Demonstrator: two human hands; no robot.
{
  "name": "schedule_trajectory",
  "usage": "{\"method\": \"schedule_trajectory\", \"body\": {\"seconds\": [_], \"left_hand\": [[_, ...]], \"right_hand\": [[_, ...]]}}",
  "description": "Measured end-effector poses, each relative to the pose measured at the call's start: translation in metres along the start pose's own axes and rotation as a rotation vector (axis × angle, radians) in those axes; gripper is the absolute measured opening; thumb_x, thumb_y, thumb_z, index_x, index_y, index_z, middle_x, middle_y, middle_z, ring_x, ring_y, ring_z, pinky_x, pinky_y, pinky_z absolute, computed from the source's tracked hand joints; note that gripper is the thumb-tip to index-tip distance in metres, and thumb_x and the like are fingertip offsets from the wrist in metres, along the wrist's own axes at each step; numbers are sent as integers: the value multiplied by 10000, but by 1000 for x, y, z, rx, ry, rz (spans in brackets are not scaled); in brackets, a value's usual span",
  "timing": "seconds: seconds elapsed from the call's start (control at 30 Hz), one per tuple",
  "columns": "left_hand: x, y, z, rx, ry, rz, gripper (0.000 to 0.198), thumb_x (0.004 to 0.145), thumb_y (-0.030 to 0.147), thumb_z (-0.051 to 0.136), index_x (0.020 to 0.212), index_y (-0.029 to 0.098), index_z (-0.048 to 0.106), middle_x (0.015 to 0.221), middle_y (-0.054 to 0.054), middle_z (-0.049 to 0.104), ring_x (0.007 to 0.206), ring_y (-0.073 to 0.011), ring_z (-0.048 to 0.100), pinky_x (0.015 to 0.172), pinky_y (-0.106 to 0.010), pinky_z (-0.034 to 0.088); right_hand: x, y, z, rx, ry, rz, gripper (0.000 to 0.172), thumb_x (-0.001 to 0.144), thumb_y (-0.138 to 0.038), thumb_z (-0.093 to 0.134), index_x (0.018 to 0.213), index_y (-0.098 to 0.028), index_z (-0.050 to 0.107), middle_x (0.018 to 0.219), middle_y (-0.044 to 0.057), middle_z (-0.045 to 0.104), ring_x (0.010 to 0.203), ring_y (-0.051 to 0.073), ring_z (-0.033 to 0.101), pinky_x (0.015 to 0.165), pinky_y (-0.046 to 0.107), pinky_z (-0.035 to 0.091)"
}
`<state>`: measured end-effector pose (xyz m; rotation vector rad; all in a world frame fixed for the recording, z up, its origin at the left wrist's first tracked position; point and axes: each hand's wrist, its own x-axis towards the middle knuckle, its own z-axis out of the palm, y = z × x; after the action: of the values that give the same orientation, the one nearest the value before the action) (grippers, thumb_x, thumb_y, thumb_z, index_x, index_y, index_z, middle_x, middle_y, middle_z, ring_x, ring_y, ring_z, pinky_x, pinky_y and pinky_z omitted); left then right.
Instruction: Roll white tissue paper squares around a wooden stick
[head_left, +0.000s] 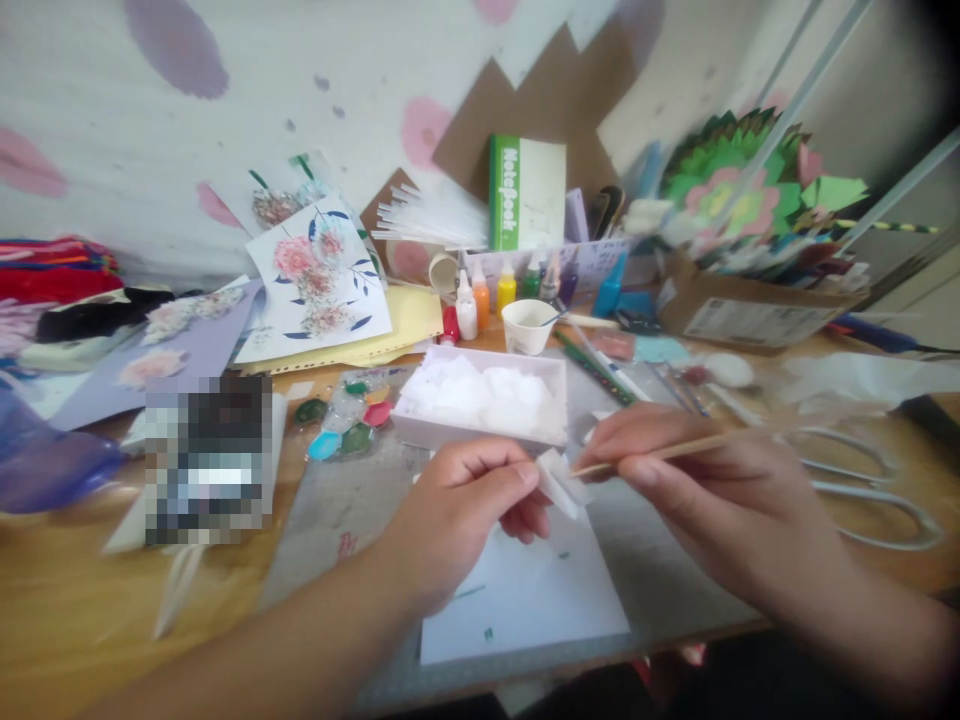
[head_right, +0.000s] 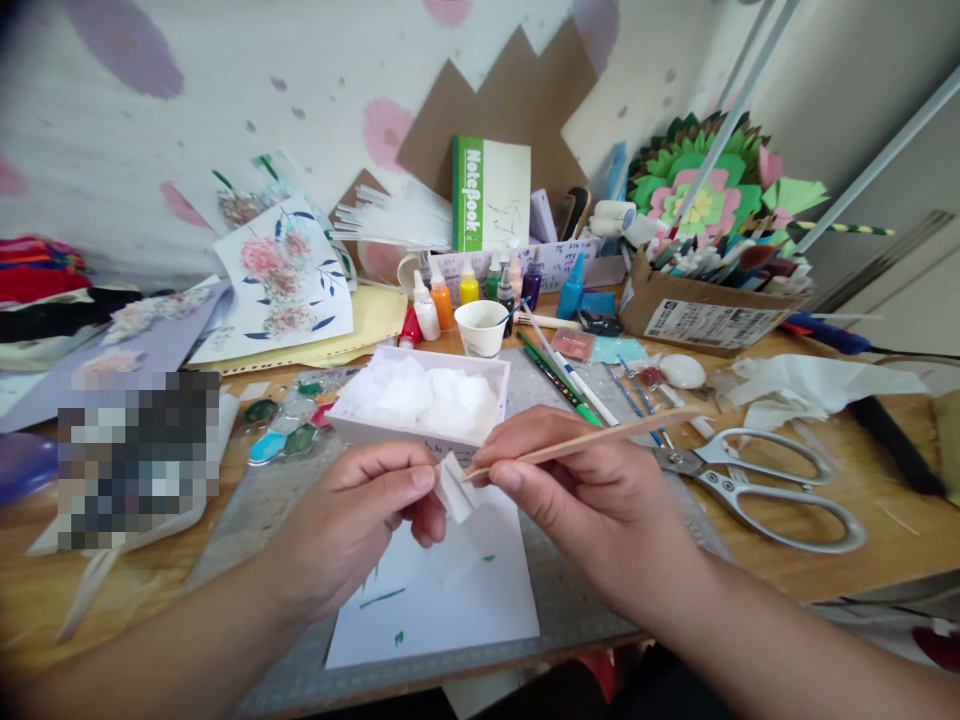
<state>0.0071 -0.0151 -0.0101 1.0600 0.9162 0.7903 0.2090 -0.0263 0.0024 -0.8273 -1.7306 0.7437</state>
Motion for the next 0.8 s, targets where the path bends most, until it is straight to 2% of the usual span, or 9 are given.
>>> {"method": "schedule_trajectory", "body": {"seconds": [0.23,0.37,0.63,0.8], "left_hand": [[6,2,-10,148,88,50,237,826,266,586,617,171,643,558,10,654,541,-102,547,558,-229,427],[9,7,-16,238,134,91,230,825,226,558,614,174,634,563,15,654,545,-99,540,558,-223,420],[11,3,-21,237,133,149,250,872,230,544,646,187,642,598,25,661,579,-103,563,584,-225,433],[8,1,-18,208,116,144,260,882,191,527,645,190,634,604,33,657,598,-97,571,601,-214,446]], "right_hand": [[0,18,-4,299,212,137,122,917,-271,688,881,-336,785,880,-33,753,802,123,712,714,214,614],[4,19,-5,373,295,176,77,878,-294,735,838,-336,785,856,-53,759,747,103,712,712,206,613],[4,21,-9,352,326,185,75,875,-301,735,826,-324,787,838,-31,762,748,131,721,695,243,628],[4,20,-10,199,255,113,130,917,-260,684,883,-330,788,889,-20,755,825,138,709,717,239,621]]}}
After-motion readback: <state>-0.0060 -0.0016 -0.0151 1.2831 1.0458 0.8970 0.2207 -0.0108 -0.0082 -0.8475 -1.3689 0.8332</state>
